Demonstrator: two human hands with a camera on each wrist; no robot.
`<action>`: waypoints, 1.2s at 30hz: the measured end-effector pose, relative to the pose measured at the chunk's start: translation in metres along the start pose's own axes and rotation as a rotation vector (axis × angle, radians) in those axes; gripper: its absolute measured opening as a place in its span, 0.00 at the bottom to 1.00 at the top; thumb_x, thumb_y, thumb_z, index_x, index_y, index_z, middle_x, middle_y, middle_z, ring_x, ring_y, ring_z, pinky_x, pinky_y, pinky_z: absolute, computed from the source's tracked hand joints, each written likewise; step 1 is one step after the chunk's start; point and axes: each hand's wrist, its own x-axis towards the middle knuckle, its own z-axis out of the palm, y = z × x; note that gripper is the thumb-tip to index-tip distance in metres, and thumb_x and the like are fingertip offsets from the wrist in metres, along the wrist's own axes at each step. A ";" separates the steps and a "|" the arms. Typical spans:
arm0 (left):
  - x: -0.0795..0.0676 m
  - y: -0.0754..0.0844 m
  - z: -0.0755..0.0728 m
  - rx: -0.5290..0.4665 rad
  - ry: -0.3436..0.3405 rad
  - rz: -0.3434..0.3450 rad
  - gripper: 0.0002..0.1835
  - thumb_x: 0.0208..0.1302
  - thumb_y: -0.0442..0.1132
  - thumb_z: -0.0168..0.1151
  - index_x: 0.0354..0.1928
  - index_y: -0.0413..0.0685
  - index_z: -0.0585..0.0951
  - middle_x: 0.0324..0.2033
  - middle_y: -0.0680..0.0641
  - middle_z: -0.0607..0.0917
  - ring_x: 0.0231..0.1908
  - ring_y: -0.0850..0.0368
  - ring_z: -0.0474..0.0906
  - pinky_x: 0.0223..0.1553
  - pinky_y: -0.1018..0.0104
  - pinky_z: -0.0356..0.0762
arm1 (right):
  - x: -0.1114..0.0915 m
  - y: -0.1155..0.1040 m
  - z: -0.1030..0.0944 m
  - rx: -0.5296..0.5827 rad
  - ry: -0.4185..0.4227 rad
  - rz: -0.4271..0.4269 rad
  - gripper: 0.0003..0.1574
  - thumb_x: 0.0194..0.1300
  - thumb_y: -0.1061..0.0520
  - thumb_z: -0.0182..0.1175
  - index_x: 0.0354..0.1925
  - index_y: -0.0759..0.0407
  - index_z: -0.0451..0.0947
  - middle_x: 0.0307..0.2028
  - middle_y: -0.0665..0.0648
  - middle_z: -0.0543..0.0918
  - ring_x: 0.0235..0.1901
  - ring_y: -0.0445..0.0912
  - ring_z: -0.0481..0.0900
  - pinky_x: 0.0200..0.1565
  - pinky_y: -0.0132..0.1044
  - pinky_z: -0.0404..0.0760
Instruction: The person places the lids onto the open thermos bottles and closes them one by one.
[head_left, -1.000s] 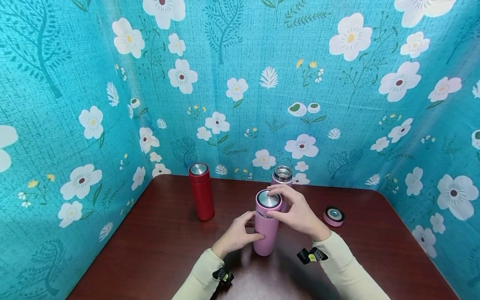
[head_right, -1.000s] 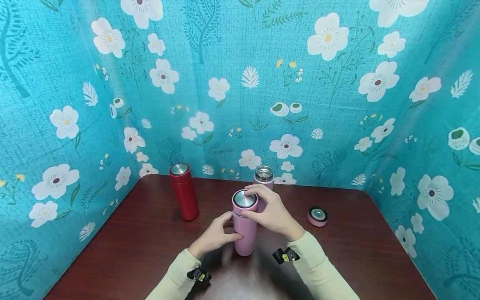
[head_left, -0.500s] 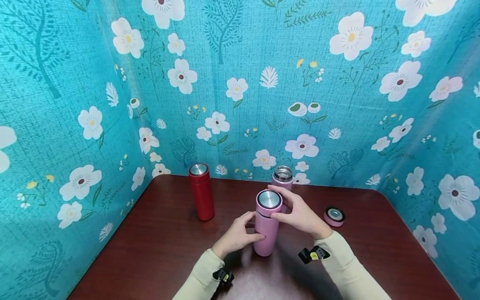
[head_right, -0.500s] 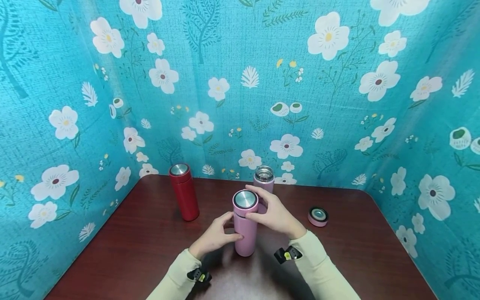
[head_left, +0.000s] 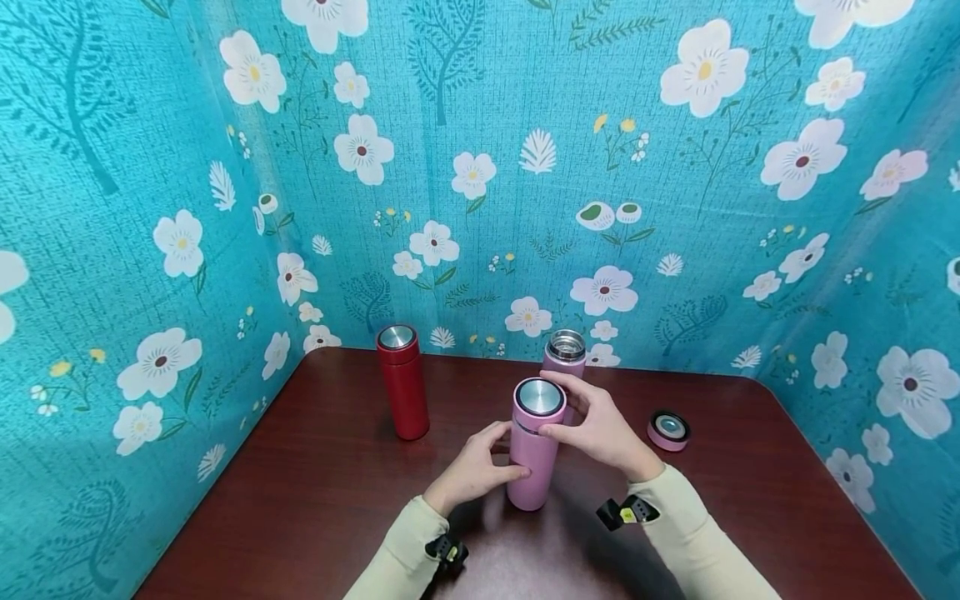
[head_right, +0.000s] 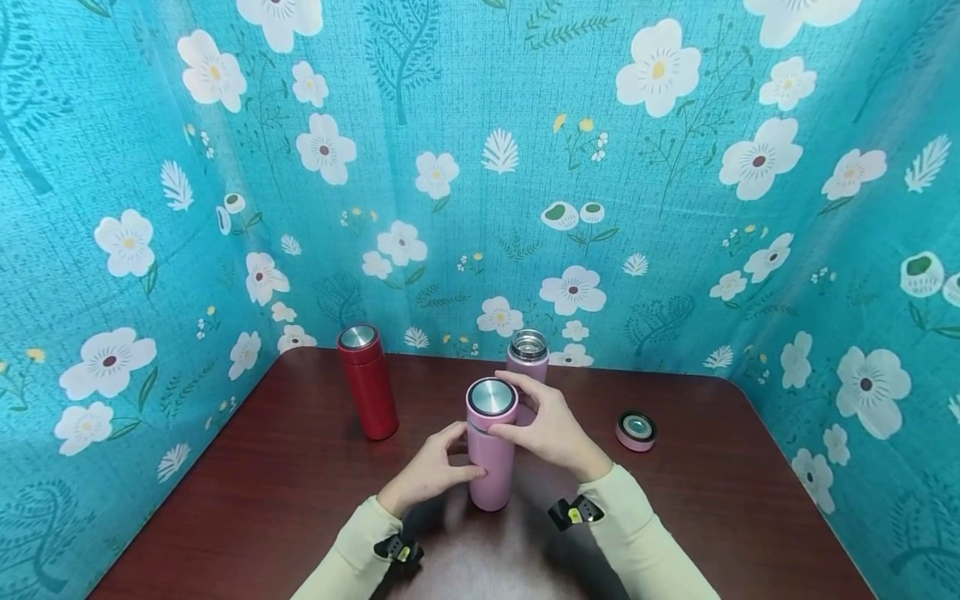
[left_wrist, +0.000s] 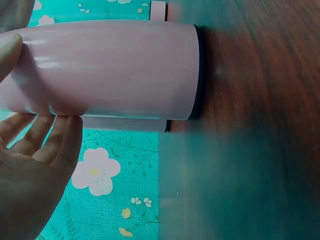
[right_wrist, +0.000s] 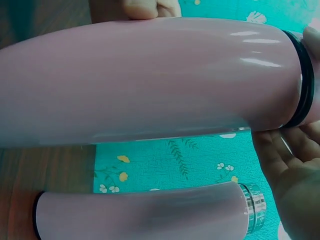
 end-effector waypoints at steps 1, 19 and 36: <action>-0.001 0.005 -0.001 0.001 0.001 0.008 0.31 0.48 0.47 0.66 0.57 0.59 0.67 0.47 0.57 0.73 0.46 0.61 0.71 0.45 0.57 0.71 | 0.000 -0.001 0.001 -0.019 0.009 -0.002 0.41 0.48 0.59 0.67 0.59 0.59 0.62 0.51 0.57 0.72 0.49 0.46 0.72 0.48 0.37 0.71; 0.000 -0.007 0.003 -0.011 -0.002 -0.013 0.32 0.48 0.50 0.66 0.57 0.63 0.66 0.47 0.58 0.73 0.46 0.61 0.72 0.46 0.57 0.72 | -0.004 0.007 0.003 -0.025 0.085 -0.111 0.42 0.46 0.64 0.67 0.59 0.60 0.62 0.53 0.58 0.71 0.51 0.45 0.70 0.51 0.38 0.69; -0.006 0.032 -0.008 -0.010 -0.013 0.011 0.29 0.50 0.41 0.66 0.56 0.50 0.68 0.47 0.52 0.74 0.46 0.55 0.72 0.46 0.53 0.70 | -0.007 -0.003 0.002 -0.216 0.099 -0.194 0.39 0.43 0.61 0.69 0.54 0.64 0.65 0.47 0.56 0.74 0.46 0.46 0.72 0.46 0.38 0.73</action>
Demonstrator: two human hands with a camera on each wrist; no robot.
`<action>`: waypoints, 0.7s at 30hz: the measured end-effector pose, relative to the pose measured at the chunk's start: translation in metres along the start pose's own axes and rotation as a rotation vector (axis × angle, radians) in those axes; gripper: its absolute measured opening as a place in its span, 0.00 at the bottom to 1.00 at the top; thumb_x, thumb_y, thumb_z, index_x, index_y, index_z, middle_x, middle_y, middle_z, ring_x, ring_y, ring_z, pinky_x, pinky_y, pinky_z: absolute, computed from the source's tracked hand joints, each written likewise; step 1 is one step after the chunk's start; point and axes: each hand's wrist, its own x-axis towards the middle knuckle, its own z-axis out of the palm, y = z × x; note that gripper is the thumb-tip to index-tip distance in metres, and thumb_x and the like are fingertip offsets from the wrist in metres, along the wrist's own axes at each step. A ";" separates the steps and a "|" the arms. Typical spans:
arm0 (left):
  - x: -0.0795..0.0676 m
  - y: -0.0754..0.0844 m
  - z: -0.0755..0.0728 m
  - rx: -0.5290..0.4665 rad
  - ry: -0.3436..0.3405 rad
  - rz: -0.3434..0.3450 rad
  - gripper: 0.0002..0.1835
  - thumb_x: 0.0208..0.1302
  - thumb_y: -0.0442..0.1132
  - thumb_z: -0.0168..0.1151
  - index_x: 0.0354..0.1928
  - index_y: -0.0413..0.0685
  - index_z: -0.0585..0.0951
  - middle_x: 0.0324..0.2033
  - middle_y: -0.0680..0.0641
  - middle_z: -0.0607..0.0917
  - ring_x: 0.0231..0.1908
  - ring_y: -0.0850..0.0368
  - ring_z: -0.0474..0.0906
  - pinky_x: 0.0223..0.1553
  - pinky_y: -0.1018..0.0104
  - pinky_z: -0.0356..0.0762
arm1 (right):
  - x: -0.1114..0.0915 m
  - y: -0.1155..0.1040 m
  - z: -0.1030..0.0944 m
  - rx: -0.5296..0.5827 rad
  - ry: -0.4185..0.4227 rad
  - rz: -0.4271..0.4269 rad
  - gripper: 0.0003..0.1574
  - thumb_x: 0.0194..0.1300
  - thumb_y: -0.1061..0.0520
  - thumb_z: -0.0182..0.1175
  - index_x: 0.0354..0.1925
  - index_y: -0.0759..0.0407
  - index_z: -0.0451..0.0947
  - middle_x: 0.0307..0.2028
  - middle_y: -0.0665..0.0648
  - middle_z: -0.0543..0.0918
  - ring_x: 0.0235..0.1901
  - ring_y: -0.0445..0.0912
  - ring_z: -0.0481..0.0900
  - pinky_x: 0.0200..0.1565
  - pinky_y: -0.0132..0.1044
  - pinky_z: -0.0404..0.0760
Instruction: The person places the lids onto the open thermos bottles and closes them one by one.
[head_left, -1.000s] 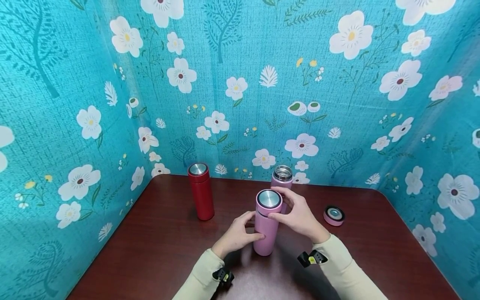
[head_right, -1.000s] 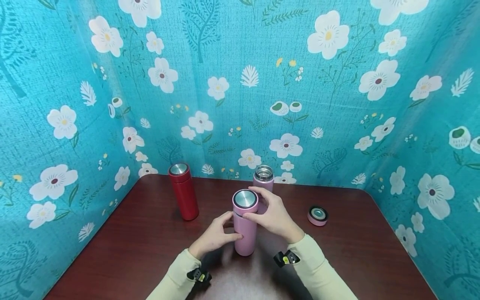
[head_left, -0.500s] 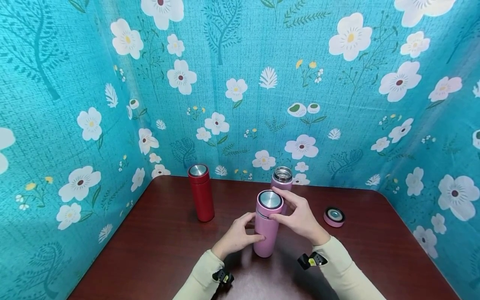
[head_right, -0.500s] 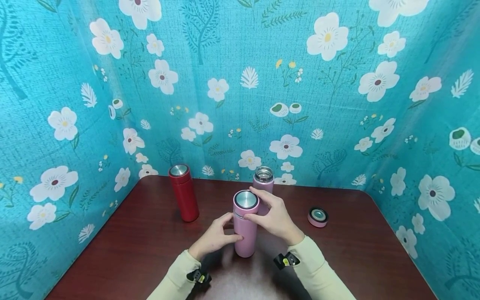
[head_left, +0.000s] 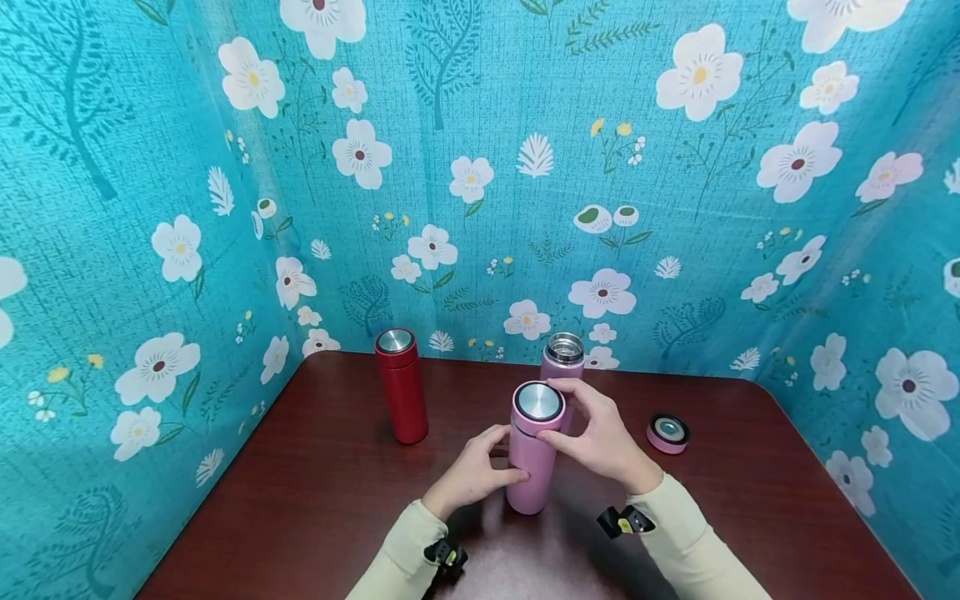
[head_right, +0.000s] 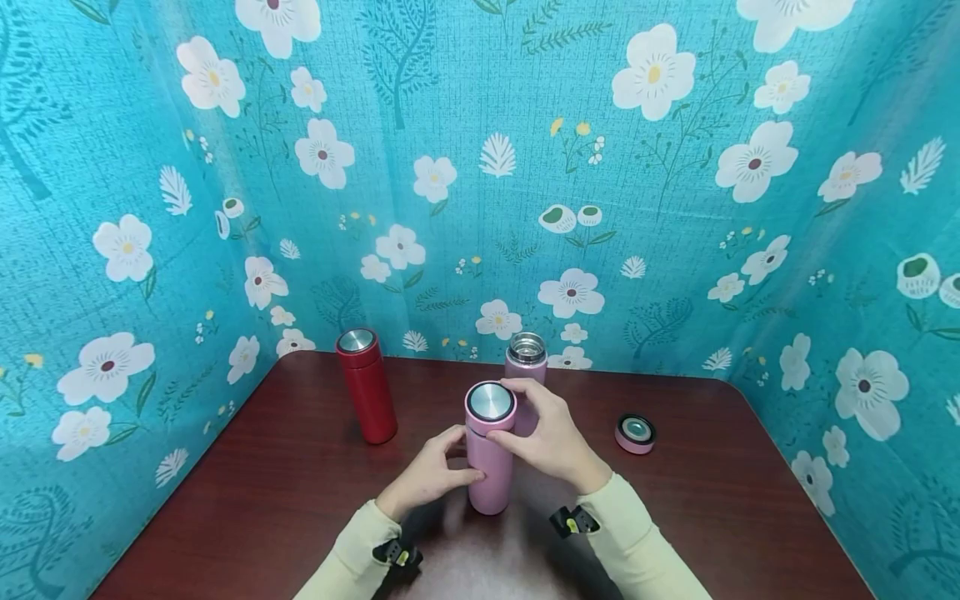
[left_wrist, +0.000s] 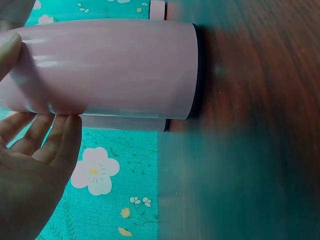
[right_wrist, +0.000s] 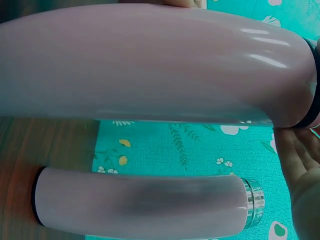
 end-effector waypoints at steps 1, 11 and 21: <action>0.000 0.000 0.000 0.002 0.000 0.000 0.30 0.50 0.41 0.66 0.56 0.50 0.68 0.47 0.52 0.74 0.46 0.55 0.72 0.46 0.53 0.70 | 0.001 0.000 0.000 0.003 -0.004 0.003 0.39 0.43 0.61 0.70 0.54 0.64 0.64 0.47 0.56 0.73 0.46 0.46 0.72 0.46 0.38 0.73; 0.001 -0.003 0.001 0.005 0.007 0.013 0.29 0.50 0.41 0.66 0.55 0.50 0.69 0.46 0.52 0.74 0.45 0.57 0.72 0.46 0.54 0.71 | 0.005 0.005 0.001 0.081 -0.112 0.063 0.44 0.48 0.61 0.66 0.61 0.61 0.57 0.53 0.57 0.70 0.50 0.46 0.70 0.48 0.45 0.71; 0.002 0.000 0.000 -0.003 0.010 0.004 0.29 0.50 0.40 0.66 0.56 0.49 0.69 0.46 0.51 0.74 0.44 0.56 0.72 0.46 0.54 0.71 | 0.006 0.000 0.000 0.130 -0.077 0.106 0.41 0.49 0.62 0.65 0.60 0.61 0.60 0.50 0.57 0.72 0.47 0.44 0.72 0.47 0.42 0.72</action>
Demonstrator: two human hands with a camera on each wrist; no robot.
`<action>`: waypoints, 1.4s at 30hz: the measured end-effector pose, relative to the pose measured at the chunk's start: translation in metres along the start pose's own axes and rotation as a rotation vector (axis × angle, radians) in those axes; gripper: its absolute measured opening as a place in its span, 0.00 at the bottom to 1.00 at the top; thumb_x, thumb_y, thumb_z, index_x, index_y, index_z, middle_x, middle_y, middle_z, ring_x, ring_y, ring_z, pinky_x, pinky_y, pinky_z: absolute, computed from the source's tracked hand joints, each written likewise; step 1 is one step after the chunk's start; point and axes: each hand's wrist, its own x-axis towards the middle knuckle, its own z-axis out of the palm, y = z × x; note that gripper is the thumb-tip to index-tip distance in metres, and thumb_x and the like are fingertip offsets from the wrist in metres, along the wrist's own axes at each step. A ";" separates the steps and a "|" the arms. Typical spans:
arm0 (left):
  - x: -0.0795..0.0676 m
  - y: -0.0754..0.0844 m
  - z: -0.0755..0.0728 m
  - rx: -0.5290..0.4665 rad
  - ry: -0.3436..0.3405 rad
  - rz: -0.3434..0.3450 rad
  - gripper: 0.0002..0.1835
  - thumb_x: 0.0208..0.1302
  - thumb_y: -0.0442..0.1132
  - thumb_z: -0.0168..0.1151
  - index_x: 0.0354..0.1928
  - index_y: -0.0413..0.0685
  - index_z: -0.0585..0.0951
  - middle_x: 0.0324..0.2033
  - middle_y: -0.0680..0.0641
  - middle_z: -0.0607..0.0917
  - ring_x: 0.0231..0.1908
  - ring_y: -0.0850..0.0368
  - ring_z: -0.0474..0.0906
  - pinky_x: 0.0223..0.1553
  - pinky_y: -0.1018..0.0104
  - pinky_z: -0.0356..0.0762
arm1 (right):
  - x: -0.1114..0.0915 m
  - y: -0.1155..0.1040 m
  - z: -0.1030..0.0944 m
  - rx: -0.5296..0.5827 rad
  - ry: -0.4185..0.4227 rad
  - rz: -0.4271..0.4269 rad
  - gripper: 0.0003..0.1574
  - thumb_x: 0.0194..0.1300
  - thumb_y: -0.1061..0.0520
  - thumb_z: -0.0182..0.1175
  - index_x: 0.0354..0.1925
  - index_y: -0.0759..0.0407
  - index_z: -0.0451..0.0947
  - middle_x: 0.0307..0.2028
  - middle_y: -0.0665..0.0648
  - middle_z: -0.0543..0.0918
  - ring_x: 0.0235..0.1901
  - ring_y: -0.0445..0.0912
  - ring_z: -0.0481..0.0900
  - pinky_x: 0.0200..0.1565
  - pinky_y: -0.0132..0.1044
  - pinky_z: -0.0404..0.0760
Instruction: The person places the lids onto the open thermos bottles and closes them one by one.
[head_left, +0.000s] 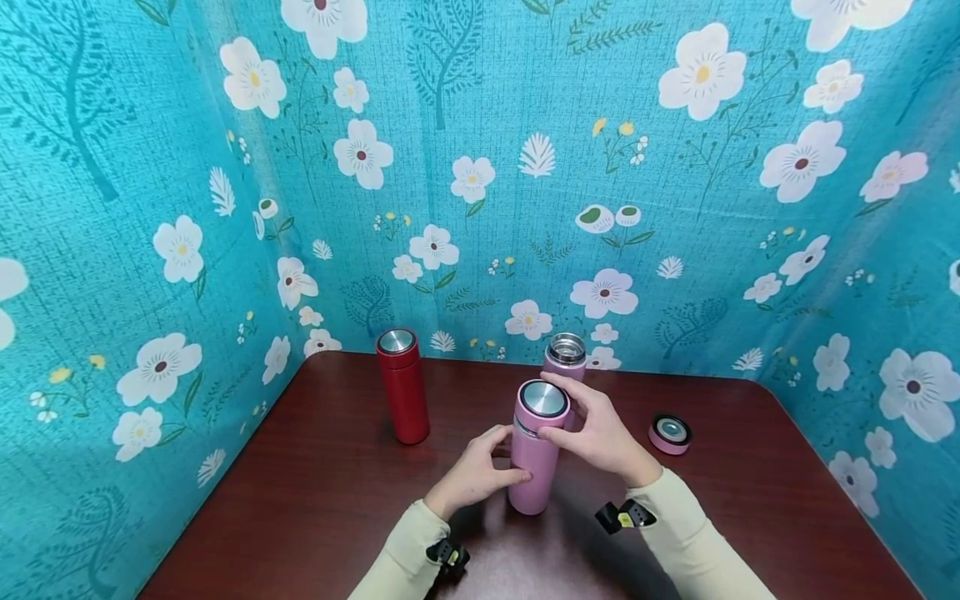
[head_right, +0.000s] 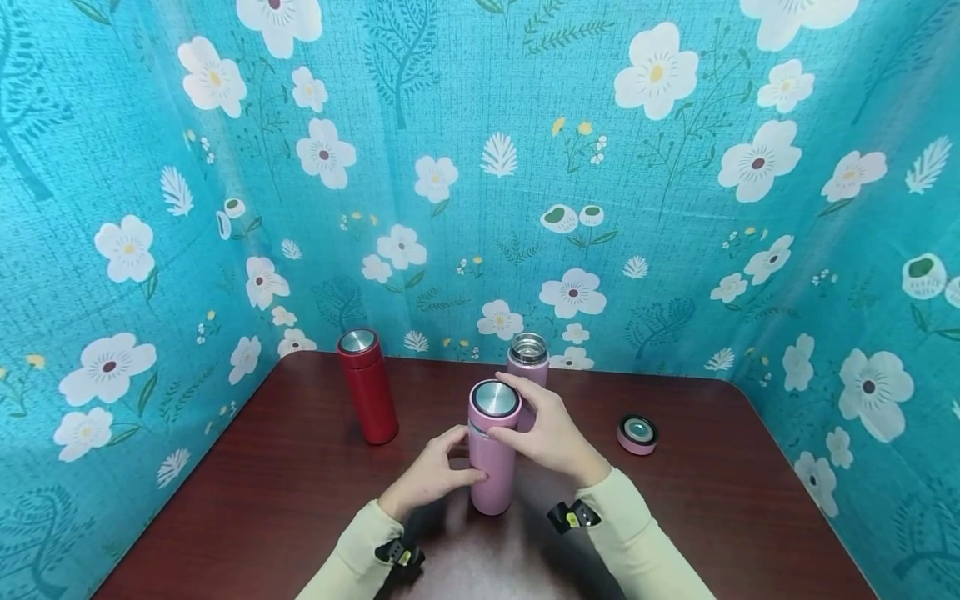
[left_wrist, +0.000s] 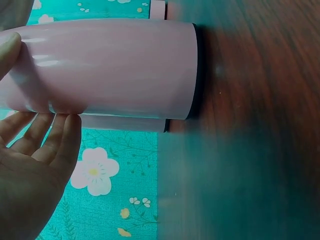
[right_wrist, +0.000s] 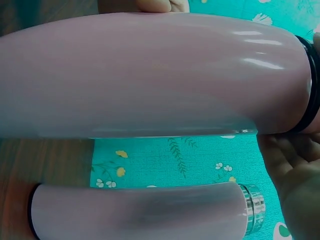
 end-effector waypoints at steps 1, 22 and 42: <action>0.000 0.000 0.000 0.001 -0.001 -0.002 0.29 0.50 0.41 0.66 0.56 0.49 0.69 0.46 0.52 0.74 0.44 0.56 0.72 0.46 0.54 0.71 | 0.000 -0.001 0.000 -0.015 0.008 0.000 0.41 0.48 0.61 0.66 0.59 0.61 0.61 0.49 0.57 0.73 0.46 0.44 0.73 0.47 0.43 0.72; 0.000 -0.002 0.001 0.009 0.000 -0.010 0.29 0.50 0.42 0.66 0.55 0.50 0.69 0.46 0.52 0.74 0.45 0.57 0.72 0.46 0.54 0.71 | 0.001 0.001 -0.001 0.009 -0.037 -0.070 0.41 0.49 0.67 0.63 0.60 0.65 0.58 0.53 0.62 0.69 0.49 0.49 0.70 0.48 0.43 0.71; 0.000 -0.001 0.001 0.007 0.008 -0.011 0.28 0.49 0.41 0.66 0.55 0.50 0.69 0.46 0.51 0.74 0.44 0.57 0.73 0.46 0.55 0.71 | -0.001 0.030 0.004 -0.034 0.063 -0.109 0.42 0.43 0.60 0.70 0.56 0.57 0.63 0.49 0.51 0.71 0.47 0.45 0.70 0.47 0.37 0.72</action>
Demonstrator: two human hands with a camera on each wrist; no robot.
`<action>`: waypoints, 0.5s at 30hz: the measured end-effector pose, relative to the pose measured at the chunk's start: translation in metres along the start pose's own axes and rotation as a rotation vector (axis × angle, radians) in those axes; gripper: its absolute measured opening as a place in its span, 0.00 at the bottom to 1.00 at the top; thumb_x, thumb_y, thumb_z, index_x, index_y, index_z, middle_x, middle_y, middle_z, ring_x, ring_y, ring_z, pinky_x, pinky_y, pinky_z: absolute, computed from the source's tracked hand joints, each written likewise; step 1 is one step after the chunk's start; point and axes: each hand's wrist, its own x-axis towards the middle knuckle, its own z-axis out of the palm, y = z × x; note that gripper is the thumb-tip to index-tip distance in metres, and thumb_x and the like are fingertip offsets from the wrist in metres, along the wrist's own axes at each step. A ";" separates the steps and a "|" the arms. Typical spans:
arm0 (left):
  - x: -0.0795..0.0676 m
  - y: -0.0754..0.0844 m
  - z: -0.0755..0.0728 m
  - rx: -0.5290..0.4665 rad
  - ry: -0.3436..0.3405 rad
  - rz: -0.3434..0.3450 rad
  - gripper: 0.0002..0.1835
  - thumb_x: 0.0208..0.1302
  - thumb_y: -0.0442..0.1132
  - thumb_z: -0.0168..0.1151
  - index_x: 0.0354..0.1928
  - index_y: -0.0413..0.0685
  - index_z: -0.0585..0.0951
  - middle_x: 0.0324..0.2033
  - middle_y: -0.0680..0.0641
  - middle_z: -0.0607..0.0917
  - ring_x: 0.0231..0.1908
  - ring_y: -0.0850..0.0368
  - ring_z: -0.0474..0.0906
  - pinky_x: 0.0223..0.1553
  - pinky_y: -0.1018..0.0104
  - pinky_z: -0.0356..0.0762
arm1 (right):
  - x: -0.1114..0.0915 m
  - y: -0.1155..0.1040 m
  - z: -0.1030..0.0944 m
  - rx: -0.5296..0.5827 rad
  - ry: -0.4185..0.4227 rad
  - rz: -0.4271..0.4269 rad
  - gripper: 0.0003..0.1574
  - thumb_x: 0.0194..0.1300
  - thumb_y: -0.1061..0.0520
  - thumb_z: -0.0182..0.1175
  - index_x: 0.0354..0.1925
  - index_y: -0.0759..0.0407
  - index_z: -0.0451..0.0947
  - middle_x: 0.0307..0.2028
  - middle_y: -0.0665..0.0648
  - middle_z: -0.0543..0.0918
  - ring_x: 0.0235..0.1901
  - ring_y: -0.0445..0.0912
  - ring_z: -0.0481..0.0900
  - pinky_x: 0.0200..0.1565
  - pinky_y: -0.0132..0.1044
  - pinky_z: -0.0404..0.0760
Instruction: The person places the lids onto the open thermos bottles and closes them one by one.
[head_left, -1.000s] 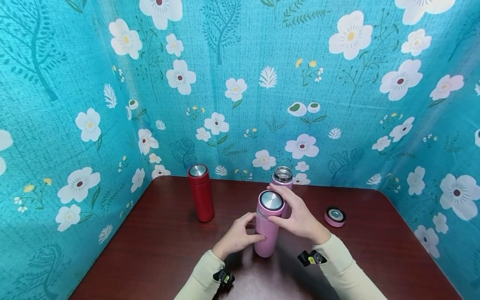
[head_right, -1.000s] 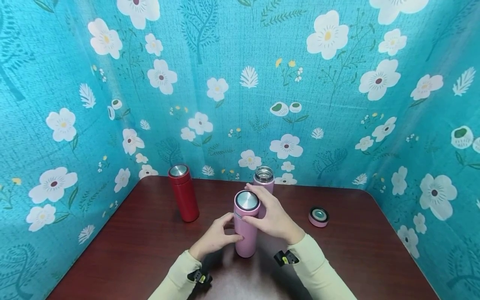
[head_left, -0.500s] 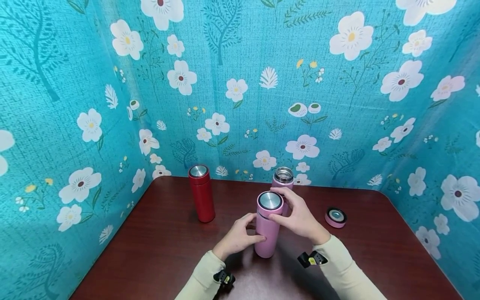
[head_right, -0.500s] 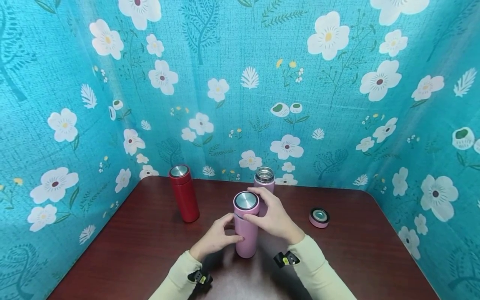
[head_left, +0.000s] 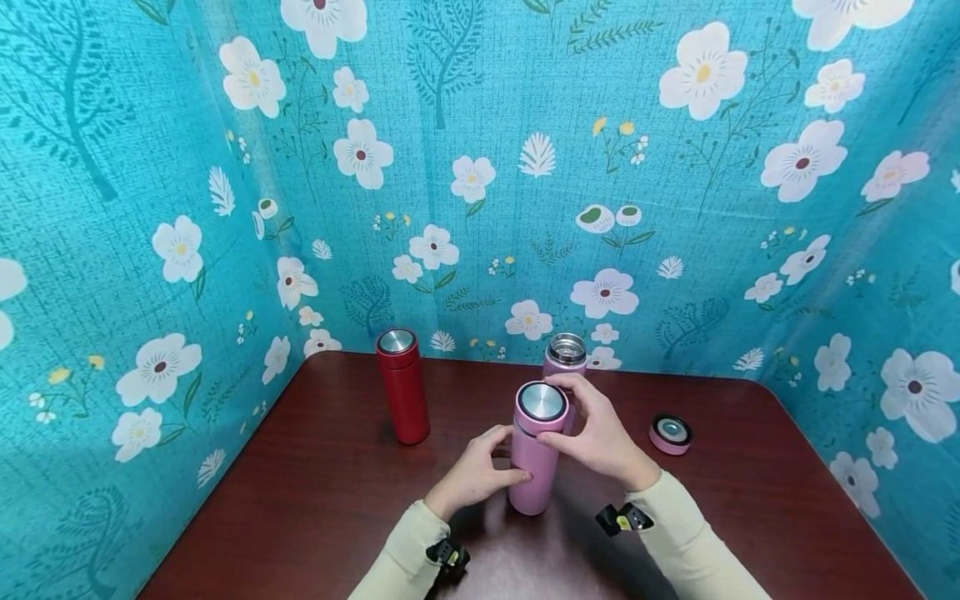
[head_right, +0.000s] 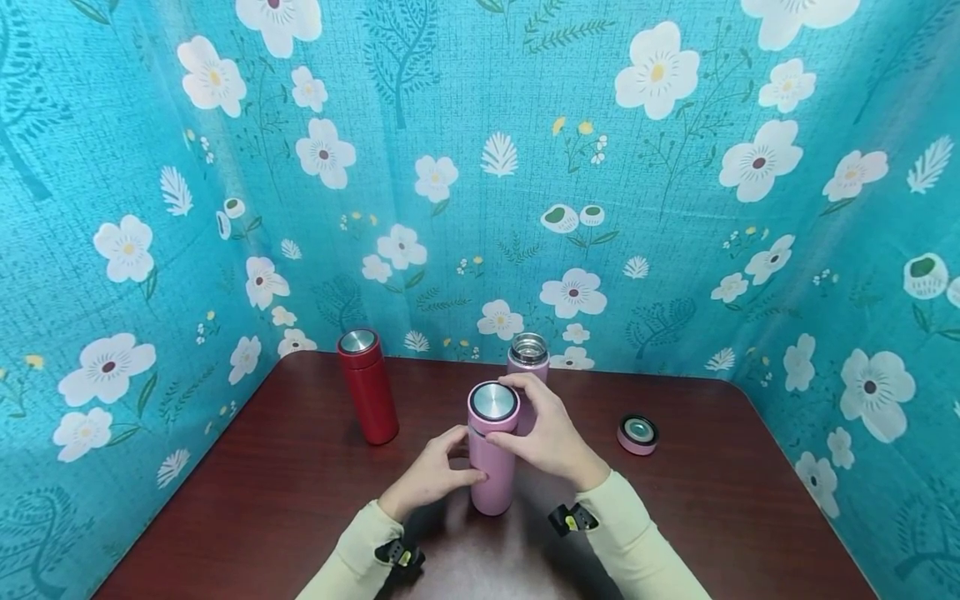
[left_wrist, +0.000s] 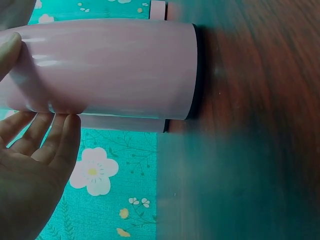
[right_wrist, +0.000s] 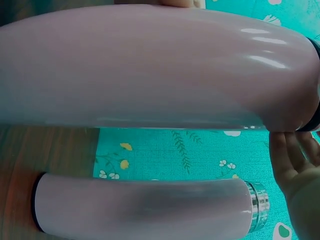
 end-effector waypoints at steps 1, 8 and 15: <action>0.000 0.000 0.000 -0.001 -0.001 -0.002 0.28 0.49 0.41 0.66 0.55 0.50 0.69 0.46 0.51 0.74 0.44 0.57 0.73 0.46 0.54 0.71 | 0.000 0.003 0.000 0.004 -0.008 -0.001 0.42 0.43 0.60 0.69 0.56 0.56 0.62 0.50 0.50 0.71 0.48 0.45 0.69 0.47 0.38 0.71; 0.000 0.001 -0.001 -0.003 -0.015 -0.018 0.29 0.50 0.43 0.66 0.56 0.50 0.69 0.47 0.52 0.74 0.44 0.56 0.73 0.45 0.57 0.72 | 0.002 -0.009 -0.004 0.097 -0.088 -0.013 0.41 0.49 0.65 0.64 0.59 0.60 0.58 0.57 0.55 0.67 0.53 0.48 0.67 0.51 0.39 0.69; -0.001 0.000 -0.001 0.011 -0.010 -0.016 0.29 0.50 0.43 0.65 0.56 0.50 0.69 0.47 0.51 0.74 0.44 0.57 0.73 0.44 0.63 0.72 | 0.005 -0.026 -0.004 0.083 -0.085 -0.013 0.37 0.48 0.69 0.63 0.57 0.68 0.62 0.52 0.61 0.70 0.49 0.49 0.69 0.49 0.38 0.71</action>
